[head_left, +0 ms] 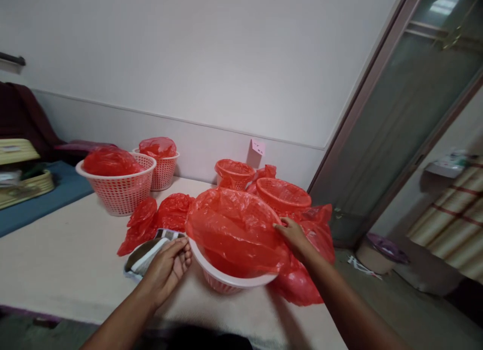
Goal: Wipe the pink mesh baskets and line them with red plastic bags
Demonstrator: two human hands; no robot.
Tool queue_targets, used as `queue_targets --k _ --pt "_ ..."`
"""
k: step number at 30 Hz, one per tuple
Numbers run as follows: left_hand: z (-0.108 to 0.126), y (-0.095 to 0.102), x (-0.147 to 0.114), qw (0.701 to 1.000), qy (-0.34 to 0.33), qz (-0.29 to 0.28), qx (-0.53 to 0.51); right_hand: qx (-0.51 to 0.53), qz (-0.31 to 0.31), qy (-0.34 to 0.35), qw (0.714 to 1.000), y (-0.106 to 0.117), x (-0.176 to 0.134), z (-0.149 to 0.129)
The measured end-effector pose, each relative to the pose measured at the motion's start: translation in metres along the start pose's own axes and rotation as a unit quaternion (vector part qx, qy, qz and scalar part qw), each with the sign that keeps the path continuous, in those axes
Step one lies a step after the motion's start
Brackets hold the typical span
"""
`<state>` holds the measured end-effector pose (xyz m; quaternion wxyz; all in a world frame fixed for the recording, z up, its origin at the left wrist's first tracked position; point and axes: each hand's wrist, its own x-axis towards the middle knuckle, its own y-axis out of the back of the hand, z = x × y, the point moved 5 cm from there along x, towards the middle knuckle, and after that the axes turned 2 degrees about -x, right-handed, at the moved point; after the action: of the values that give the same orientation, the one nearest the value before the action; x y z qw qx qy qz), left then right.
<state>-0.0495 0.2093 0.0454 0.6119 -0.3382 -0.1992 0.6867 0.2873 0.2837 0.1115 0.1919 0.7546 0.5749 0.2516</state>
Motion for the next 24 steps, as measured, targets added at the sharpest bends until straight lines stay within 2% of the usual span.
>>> queue_targets --k 6,9,11,13,16,17,19,22,24 --pt "0.019 0.004 -0.006 0.991 -0.065 0.027 0.114 0.155 -0.026 -0.025 0.987 0.003 -0.042 0.001" --pt "0.032 -0.001 -0.009 0.972 -0.13 0.022 0.194 0.256 -0.028 -0.049 0.965 -0.002 -0.063 0.009" --pt "0.039 -0.006 -0.01 0.958 -0.162 0.013 0.235 0.262 -0.007 -0.055 0.963 -0.004 -0.074 0.015" --pt "0.044 -0.012 -0.011 0.928 -0.203 0.0 0.311 0.245 0.008 -0.054 0.968 -0.005 -0.082 0.02" --pt "0.044 -0.023 -0.016 0.865 -0.253 -0.021 0.433 0.232 0.017 -0.059 0.971 -0.005 -0.09 0.026" --pt "0.042 -0.026 -0.018 0.857 -0.248 -0.027 0.451 0.232 0.018 -0.061 0.971 -0.005 -0.092 0.029" --pt "0.032 -0.03 -0.022 0.876 -0.199 -0.041 0.438 0.232 0.022 -0.06 0.971 -0.005 -0.097 0.036" --pt "0.009 -0.041 -0.033 0.913 -0.08 -0.093 0.389 0.226 0.031 -0.044 0.973 -0.005 -0.104 0.047" --pt "-0.006 -0.054 -0.042 0.922 -0.005 -0.132 0.363 0.206 0.039 -0.017 0.978 -0.004 -0.109 0.049"
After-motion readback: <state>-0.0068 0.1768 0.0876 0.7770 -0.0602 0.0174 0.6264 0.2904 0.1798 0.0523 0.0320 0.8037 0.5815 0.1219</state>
